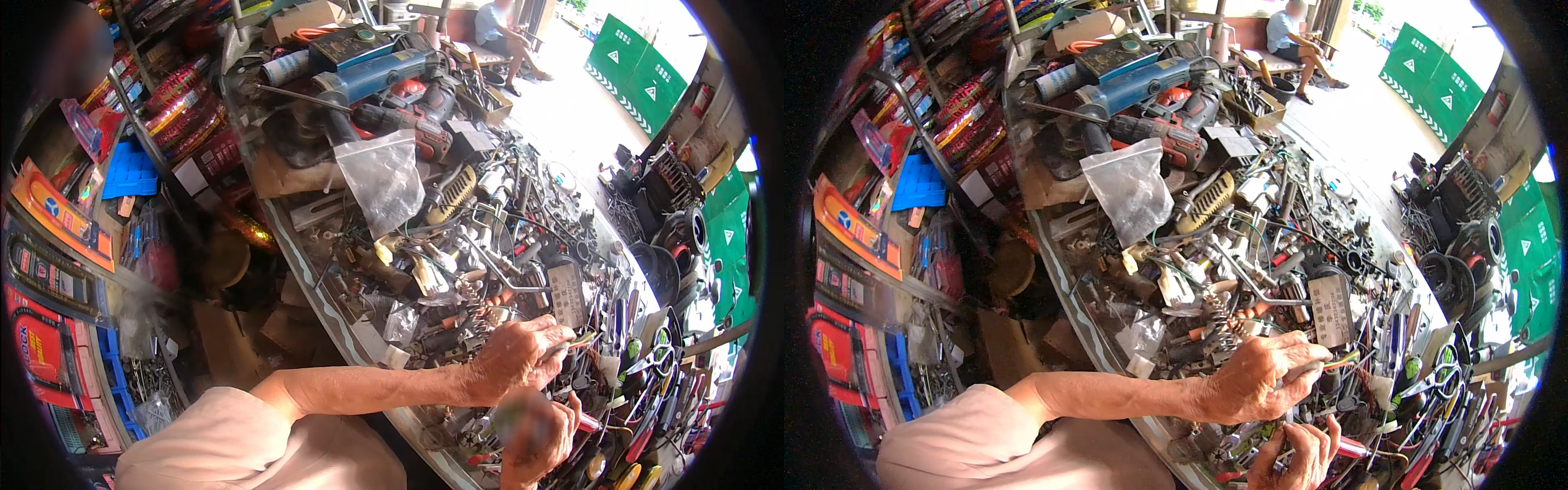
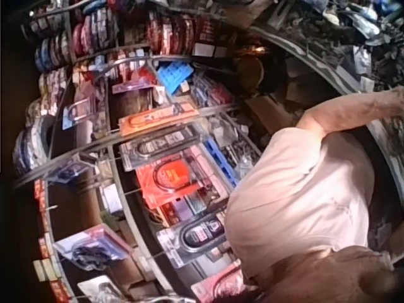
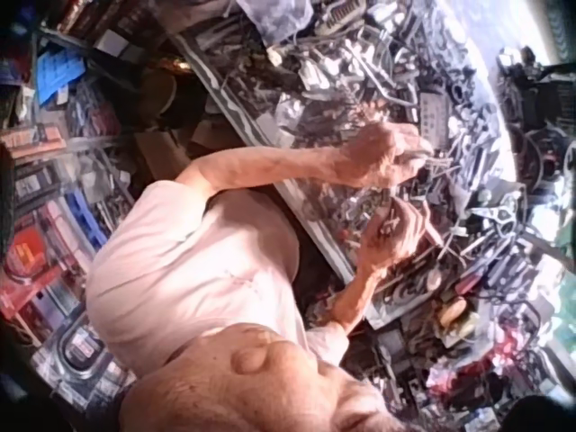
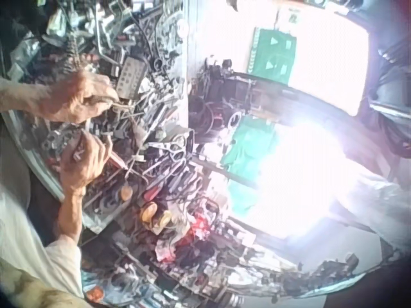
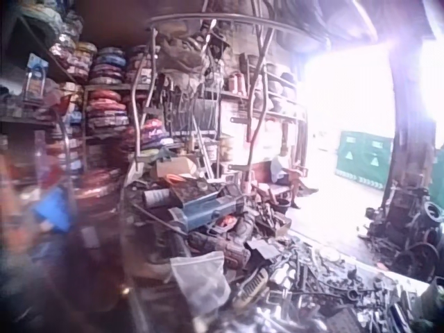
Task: The person works at a cluttered workbench, using a screwdriver to strip the insulation from the ends of several wires. They then insert the exposed wire ends into a small white plastic connector and use a crimping tool to secure the connection. The person repeats this process for multiple wires, handling them one at a time.
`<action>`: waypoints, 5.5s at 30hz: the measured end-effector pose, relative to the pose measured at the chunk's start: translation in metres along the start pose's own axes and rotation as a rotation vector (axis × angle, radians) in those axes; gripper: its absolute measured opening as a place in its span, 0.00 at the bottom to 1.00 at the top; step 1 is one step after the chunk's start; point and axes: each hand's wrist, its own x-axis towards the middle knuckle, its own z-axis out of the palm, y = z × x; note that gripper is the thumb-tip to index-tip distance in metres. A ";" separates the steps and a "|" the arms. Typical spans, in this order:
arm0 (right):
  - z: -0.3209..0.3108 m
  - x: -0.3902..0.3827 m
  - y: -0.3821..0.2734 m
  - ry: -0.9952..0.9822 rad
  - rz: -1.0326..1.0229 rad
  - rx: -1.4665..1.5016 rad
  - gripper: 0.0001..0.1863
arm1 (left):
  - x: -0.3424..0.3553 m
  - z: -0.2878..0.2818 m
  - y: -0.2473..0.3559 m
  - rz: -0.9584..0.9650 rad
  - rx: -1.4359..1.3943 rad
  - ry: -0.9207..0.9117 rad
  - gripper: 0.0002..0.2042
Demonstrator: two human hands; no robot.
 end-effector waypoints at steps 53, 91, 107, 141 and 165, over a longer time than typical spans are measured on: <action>0.004 -0.027 0.008 0.296 0.570 0.441 0.12 | -0.026 -0.209 -0.010 -0.081 0.642 -0.064 0.13; -0.016 -0.017 0.018 0.316 0.835 0.985 0.10 | 0.036 -0.063 0.024 -0.010 -0.531 -0.209 0.09; -0.023 -0.010 0.032 0.452 0.750 1.240 0.07 | 0.015 -0.016 0.037 0.200 -0.082 -0.372 0.13; -0.001 -0.014 0.029 0.120 0.346 0.104 0.09 | 0.065 -0.076 -0.016 0.375 0.136 0.456 0.08; -0.038 -0.009 0.003 -0.268 0.449 0.564 0.11 | 0.041 -0.043 -0.018 0.629 0.305 0.130 0.11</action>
